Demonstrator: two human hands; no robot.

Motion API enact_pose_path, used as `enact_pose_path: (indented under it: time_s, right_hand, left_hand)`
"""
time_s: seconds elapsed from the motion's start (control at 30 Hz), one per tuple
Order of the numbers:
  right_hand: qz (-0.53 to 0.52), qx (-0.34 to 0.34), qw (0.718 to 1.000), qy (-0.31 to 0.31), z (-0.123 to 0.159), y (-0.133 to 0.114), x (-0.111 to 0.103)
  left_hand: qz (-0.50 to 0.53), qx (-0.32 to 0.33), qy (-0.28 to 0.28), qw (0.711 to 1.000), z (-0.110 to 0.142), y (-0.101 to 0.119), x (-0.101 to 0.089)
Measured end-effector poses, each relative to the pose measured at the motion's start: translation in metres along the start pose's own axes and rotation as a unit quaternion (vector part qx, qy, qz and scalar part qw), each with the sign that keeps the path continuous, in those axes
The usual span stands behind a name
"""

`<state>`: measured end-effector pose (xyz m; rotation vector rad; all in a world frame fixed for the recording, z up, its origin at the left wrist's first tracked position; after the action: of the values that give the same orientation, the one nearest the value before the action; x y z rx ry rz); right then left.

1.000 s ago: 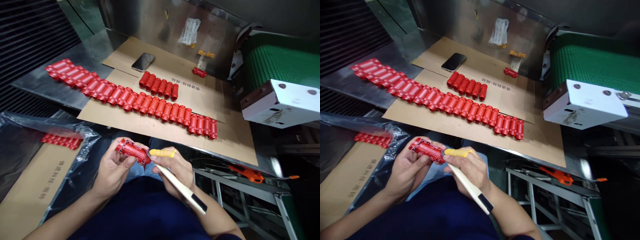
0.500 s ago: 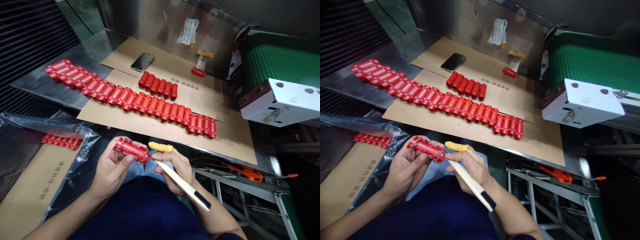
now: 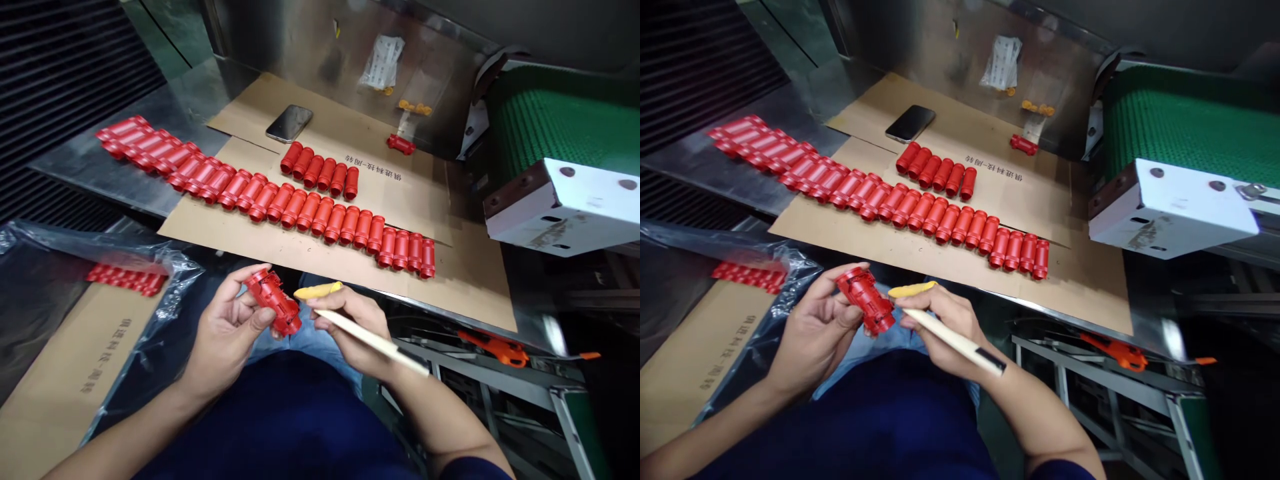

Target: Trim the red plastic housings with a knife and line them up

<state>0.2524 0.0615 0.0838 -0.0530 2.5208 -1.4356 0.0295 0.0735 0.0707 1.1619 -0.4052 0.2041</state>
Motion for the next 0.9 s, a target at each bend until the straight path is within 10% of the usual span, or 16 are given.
enact_pose_path:
  time_s: [0.33,0.5,0.57,0.67,0.9]
  right_hand:
    - [-0.388,0.283,0.871,0.101,-0.001,0.018,0.026]
    - [-0.487,0.146,0.855,-0.104,0.012,0.008,0.028]
    - [-0.415,0.067,0.897,-0.136,0.013,0.003,0.017]
    - [-0.101,0.03,0.994,0.004,0.008,-0.002,-0.004]
    - [0.108,-0.132,0.985,0.032,0.001,-0.014,0.004]
  left_hand:
    - [-0.093,0.092,0.07,0.989,0.009,-0.005,-0.004]
    - [-0.079,0.1,0.073,0.989,0.009,-0.006,-0.01]
    - [-0.077,0.092,0.046,0.992,0.006,-0.004,-0.013]
    - [-0.092,0.086,0.001,0.992,0.002,-0.001,-0.015]
    - [-0.076,0.062,-0.027,0.995,0.0,-0.007,-0.019]
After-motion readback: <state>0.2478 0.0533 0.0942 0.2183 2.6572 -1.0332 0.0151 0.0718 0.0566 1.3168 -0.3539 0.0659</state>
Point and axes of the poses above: each hand's wrist, its own z-axis away from the middle knuckle, its own x-axis out of the palm, y = z × x, the point moved 2 cm from there along -z, towards the middle knuckle, and after that the axes turned 9 degrees about -x, right-handed, at the moved point
